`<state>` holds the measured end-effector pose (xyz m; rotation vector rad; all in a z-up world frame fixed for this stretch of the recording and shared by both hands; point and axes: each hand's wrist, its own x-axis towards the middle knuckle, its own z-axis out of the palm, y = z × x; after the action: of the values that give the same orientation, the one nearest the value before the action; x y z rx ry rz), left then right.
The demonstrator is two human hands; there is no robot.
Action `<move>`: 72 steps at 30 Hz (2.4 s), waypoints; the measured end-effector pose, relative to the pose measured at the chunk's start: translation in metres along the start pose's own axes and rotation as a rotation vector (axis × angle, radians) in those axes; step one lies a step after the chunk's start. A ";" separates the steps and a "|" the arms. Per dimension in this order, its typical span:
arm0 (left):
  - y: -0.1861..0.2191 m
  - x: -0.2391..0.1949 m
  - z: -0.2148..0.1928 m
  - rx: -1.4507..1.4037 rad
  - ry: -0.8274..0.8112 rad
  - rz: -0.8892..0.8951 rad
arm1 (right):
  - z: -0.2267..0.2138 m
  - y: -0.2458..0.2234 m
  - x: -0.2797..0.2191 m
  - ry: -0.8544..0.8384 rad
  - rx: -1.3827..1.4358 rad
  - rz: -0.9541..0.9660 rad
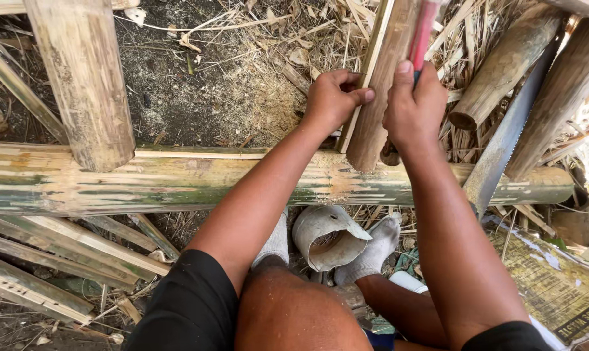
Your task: The person assembles a bamboo structure by hammering nails into bamboo strips and sawing bamboo pieces to fit. They use a hammer and a hand saw to secure and cut the bamboo components.
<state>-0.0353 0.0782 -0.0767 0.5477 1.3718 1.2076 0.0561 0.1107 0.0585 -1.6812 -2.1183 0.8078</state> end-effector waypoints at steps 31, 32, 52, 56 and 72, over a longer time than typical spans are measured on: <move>0.004 0.005 -0.002 -0.038 -0.056 -0.112 | -0.009 0.005 0.009 0.035 -0.368 -0.134; 0.003 0.005 -0.002 -0.041 -0.055 -0.130 | -0.012 -0.005 0.012 -0.003 -0.360 -0.150; -0.002 -0.004 0.007 -0.092 0.048 -0.005 | -0.030 -0.186 0.145 -0.808 -1.743 -0.510; 0.000 -0.005 0.002 -0.124 0.047 0.005 | -0.025 -0.175 0.159 -0.821 -1.720 -0.529; 0.004 -0.010 0.002 -0.126 0.049 -0.023 | -0.061 -0.151 0.174 -0.715 -1.380 -0.815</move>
<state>-0.0324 0.0718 -0.0684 0.4142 1.3294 1.2864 -0.0725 0.2692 0.1814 -0.5054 -3.8540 -0.5967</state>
